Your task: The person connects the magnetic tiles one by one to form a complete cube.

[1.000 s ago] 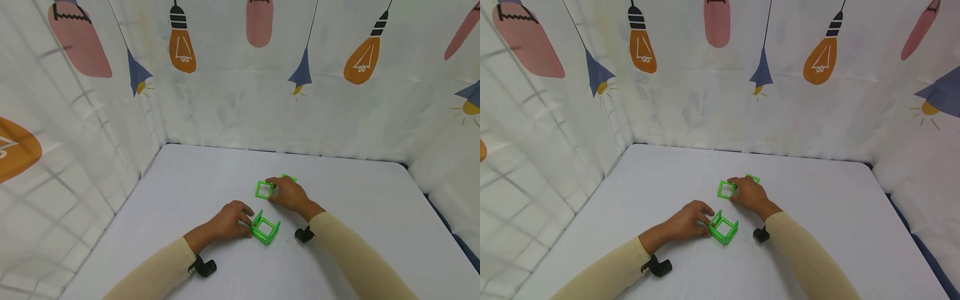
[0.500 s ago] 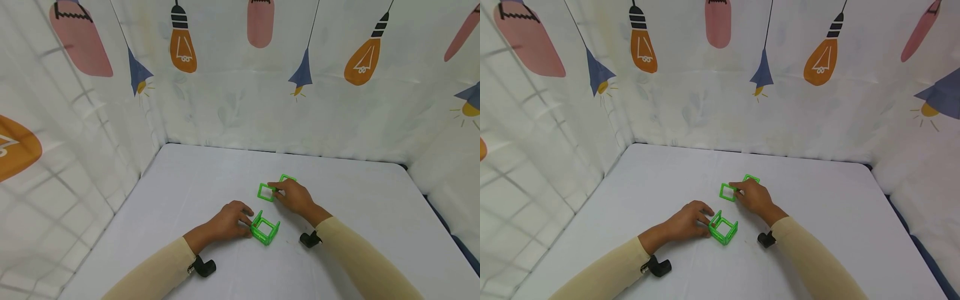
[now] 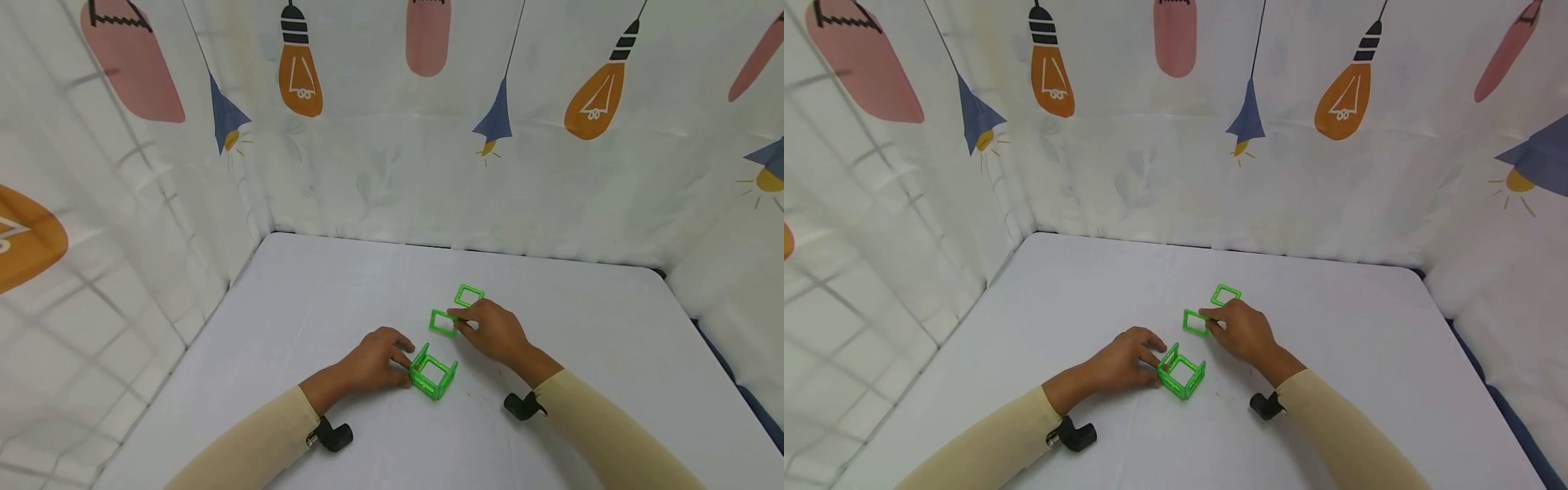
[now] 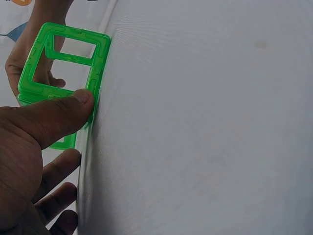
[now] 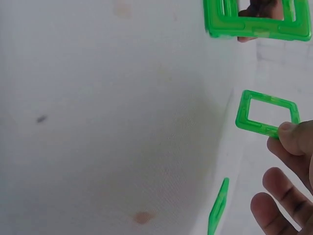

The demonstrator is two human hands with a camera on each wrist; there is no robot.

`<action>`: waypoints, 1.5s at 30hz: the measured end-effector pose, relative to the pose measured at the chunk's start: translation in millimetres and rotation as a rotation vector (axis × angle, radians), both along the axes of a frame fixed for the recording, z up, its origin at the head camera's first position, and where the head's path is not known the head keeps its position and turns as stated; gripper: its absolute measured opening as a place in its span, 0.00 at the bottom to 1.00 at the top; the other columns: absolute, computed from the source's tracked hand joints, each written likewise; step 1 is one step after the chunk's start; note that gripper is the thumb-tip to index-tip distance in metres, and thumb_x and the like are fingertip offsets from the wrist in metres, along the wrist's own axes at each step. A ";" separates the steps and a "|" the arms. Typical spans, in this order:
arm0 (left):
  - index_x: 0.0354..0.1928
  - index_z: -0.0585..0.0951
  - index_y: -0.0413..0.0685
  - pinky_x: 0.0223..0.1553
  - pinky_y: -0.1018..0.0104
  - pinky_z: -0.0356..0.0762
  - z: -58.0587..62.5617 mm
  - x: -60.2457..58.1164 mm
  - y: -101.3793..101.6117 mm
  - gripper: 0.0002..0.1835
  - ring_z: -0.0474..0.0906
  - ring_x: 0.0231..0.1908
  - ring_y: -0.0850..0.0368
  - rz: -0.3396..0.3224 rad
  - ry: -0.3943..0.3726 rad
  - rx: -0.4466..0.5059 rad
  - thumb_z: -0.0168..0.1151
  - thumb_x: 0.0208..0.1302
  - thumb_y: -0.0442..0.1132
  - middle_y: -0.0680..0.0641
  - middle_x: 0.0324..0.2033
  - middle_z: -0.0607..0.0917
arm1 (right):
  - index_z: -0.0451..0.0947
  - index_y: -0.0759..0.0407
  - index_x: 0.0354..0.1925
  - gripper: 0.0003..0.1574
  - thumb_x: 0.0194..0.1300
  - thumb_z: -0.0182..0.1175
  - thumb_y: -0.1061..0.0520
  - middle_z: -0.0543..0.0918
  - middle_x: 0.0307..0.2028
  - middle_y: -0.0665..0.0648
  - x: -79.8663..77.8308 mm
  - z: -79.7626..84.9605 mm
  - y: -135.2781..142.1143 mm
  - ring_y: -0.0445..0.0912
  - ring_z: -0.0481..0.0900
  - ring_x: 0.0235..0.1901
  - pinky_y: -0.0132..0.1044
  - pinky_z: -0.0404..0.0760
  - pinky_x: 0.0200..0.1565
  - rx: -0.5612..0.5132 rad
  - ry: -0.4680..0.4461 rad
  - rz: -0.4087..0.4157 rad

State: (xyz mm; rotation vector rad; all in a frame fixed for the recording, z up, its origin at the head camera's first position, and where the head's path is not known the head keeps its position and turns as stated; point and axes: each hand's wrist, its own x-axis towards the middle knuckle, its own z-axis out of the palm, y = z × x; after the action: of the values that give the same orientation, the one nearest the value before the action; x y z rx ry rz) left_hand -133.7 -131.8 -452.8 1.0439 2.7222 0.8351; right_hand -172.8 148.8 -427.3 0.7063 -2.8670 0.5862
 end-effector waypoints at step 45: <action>0.42 0.92 0.49 0.63 0.47 0.67 -1.3 0.1 0.2 0.13 0.70 0.61 0.50 0.019 -0.019 0.006 0.80 0.55 0.43 0.53 0.55 0.82 | 0.89 0.43 0.53 0.22 0.59 0.76 0.55 0.86 0.37 0.42 47.2 -9.7 3.8 0.34 0.76 0.30 0.30 0.74 0.28 -0.101 -0.050 0.022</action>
State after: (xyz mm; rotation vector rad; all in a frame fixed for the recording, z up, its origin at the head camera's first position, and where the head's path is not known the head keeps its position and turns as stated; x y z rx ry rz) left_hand -133.6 -131.6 -454.1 1.0066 2.7198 0.8524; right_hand -125.5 152.6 -437.0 0.7186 -2.8547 0.7559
